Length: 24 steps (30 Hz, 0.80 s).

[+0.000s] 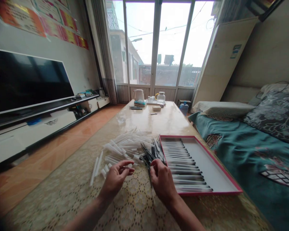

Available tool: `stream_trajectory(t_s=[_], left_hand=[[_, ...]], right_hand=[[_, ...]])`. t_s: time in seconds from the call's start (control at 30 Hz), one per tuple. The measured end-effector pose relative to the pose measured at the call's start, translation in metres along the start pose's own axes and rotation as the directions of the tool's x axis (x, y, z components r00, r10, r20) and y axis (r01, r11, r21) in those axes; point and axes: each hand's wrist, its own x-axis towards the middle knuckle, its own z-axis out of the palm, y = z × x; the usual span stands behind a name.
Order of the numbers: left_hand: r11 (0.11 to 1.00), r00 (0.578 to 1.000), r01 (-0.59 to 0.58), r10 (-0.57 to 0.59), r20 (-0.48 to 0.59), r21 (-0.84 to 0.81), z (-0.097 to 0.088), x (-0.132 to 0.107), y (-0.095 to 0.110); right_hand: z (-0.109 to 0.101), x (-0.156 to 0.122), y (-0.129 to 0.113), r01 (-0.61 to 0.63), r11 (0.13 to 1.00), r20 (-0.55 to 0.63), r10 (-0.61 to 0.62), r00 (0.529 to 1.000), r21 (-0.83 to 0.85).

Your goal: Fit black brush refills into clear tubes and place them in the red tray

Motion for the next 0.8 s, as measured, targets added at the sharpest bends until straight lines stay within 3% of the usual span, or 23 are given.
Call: stream_trajectory(t_s=[0.2, 0.33, 0.47, 0.6, 0.7, 0.8], left_hand=[[0.957, 0.990, 0.134, -0.140, -0.002, -0.258, 0.009, -0.009, 0.005], [0.947, 0.984, 0.157, -0.173, -0.033, -0.280, 0.010, -0.010, 0.002], [0.953, 0.991, 0.092, -0.116, -0.066, -0.289, 0.011, -0.013, -0.003], [0.888, 0.988, -0.018, -0.054, -0.142, -0.459, 0.010, -0.008, -0.007], [0.790, 0.973, 0.069, -0.187, -0.132, -0.610, 0.005, -0.002, -0.012], [0.704, 0.944, 0.155, -0.312, -0.106, -0.693, -0.002, 0.002, -0.014]], right_hand=[[-0.011, 0.013, 0.001, 0.018, 0.983, 0.130, 0.006, 0.992, -0.183], [-0.005, 0.009, -0.004, 0.026, 0.941, 0.158, 0.030, 0.987, -0.338], [0.001, -0.002, -0.008, 0.018, 0.897, 0.166, 0.062, 0.984, -0.441], [0.008, -0.011, -0.006, 0.022, 0.871, 0.153, 0.061, 0.986, -0.491], [0.014, -0.014, -0.003, 0.048, 0.893, 0.104, -0.002, 0.995, -0.447], [0.022, -0.016, -0.004, 0.104, 0.973, -0.018, -0.110, 0.994, -0.206]])
